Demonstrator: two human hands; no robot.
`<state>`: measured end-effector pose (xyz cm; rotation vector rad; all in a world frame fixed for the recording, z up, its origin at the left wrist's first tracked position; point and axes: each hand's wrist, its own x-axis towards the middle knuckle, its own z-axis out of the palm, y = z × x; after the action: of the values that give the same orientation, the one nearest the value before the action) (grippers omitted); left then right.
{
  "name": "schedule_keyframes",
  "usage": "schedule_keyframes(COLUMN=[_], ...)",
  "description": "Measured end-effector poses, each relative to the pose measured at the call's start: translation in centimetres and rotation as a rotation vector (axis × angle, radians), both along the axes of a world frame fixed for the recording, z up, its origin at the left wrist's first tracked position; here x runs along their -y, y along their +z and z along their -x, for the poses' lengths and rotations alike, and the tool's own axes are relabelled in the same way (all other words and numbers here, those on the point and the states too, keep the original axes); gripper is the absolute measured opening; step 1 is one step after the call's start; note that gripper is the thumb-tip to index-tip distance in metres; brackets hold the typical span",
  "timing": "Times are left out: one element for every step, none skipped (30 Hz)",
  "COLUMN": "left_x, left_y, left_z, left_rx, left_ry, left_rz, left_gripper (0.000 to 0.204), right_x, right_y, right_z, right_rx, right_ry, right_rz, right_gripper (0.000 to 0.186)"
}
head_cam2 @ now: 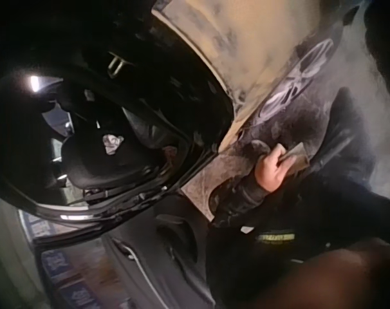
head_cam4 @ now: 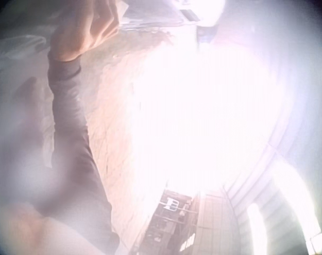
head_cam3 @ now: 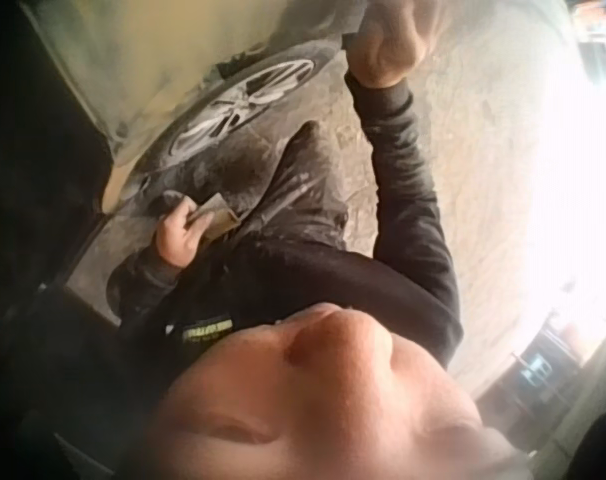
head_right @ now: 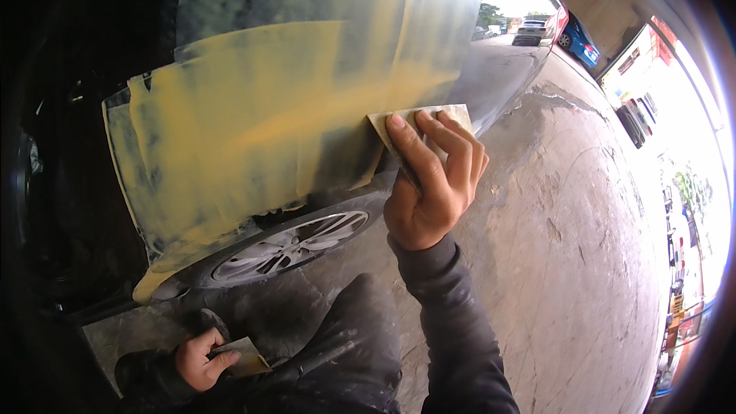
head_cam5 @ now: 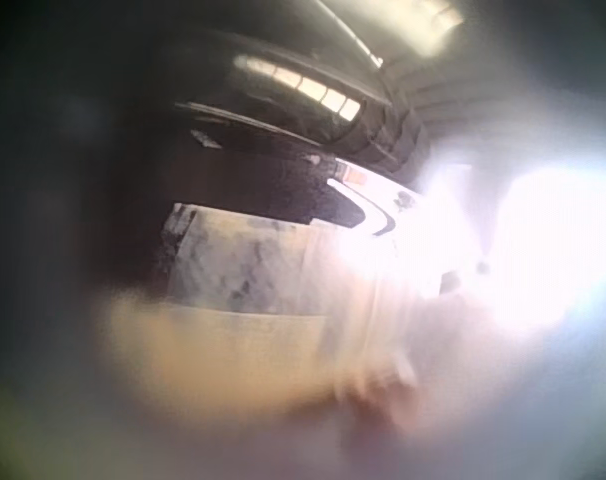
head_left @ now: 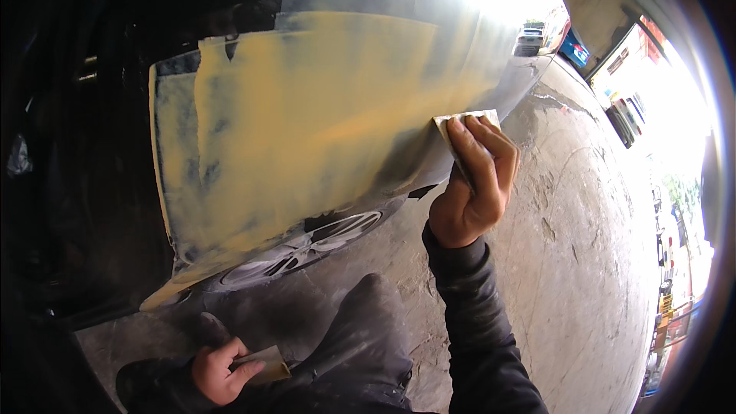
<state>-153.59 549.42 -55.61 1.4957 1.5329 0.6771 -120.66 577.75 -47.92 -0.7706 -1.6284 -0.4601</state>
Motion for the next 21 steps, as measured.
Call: schedule_keyframes(left_x=[0.0, -0.1, -0.1, -0.1, -0.1, -0.1, -0.1, -0.2, -0.3, -0.3, -0.4, -0.6, -0.8, -0.9, -1.1, -1.3, -1.6, -1.7, -1.9, -1.8, -2.1], left_y=[0.0, 0.1, 0.1, 0.0, 0.0, -0.1, -0.2, -0.3, -0.4, -0.4, -0.4, -0.3, -0.2, 0.1, 0.4, 0.8, 1.2, 1.7, 2.0, 2.6, 3.0], left_z=[-0.1, -0.1, -0.2, -0.2, -0.3, -0.4, -0.5, -0.6, -0.7, -0.9, -1.0, -1.2, -1.3, -1.5, -1.8, -2.0, -2.3, -2.9, -3.7, -4.6, -5.3], left_rx=[0.006, 0.008, -0.011, -0.035, -0.074, -0.05, -0.042, -0.036, -0.037, -0.04, -0.043, -0.049, -0.055, -0.07, -0.071, -0.019, 0.03, 0.078, 0.253, 0.363, 0.437], left_ry=[-0.007, -0.017, -0.026, -0.04, -0.052, -0.046, -0.039, -0.033, -0.028, -0.025, -0.021, -0.018, -0.015, -0.017, -0.019, 0.015, 0.048, 0.082, 0.147, 0.204, 0.26], left_rz=[-0.014, -0.025, -0.033, -0.04, -0.057, -0.048, -0.052, -0.057, -0.061, -0.066, -0.07, -0.08, -0.09, -0.106, -0.105, -0.091, -0.083, -0.076, -0.088, -0.14, -0.199], left_gripper=[0.04, 0.04, 0.038, 0.036, 0.034, 0.036, 0.038, 0.039, 0.039, 0.039, 0.039, 0.039, 0.039, 0.039, 0.038, 0.037, 0.036, 0.035, 0.031, 0.029, 0.025], right_x=[0.2, 0.5, 0.8, 1.0, 1.3, 1.6, 2.0, 2.3, 2.6, 2.8, 3.1, 3.3, 3.5, 3.8, 4.0, 4.2, 4.5, 4.8, 5.0, 5.3, 5.6], right_y=[-0.5, -1.0, -1.5, -2.0, -2.5, -3.0, -3.6, -4.1, -4.8, -5.4, -6.1, -6.7, -7.3, -7.8, -8.2, -8.6, -8.8, -8.9, -9.0, -8.9, -8.8], right_z=[0.1, 0.2, 0.3, 0.4, 0.6, 0.7, 0.9, 1.1, 1.3, 1.6, 1.9, 2.2, 2.6, 3.0, 3.4, 3.9, 4.4, 4.7, 4.9, 5.0, 4.9], right_rx=[0.002, 0.003, 0.003, 0.007, 0.0, -0.008, 0.007, 0.003, -0.013, -0.02, -0.056, -0.062, -0.086, -0.117, -0.136, -0.17, -0.197, -0.202, -0.21, -0.191, -0.192], right_ry=[-0.012, -0.023, -0.034, -0.046, -0.046, -0.045, -0.057, -0.07, -0.078, -0.088, -0.086, -0.102, -0.116, -0.122, -0.112, -0.127, -0.113, -0.111, -0.121, -0.122, -0.122], right_rz=[0.006, 0.003, 0.0, -0.004, 0.009, 0.019, 0.027, 0.034, 0.05, 0.055, 0.06, 0.074, 0.083, 0.1, 0.078, 0.113, 0.104, 0.087, 0.113, 0.059, 0.09], right_gripper=[0.054, 0.053, 0.053, 0.052, 0.05, 0.05, 0.047, 0.045, 0.045, 0.045, 0.044, 0.044, 0.044, 0.045, 0.046, 0.047, 0.047, 0.046, 0.046, 0.046, 0.047])
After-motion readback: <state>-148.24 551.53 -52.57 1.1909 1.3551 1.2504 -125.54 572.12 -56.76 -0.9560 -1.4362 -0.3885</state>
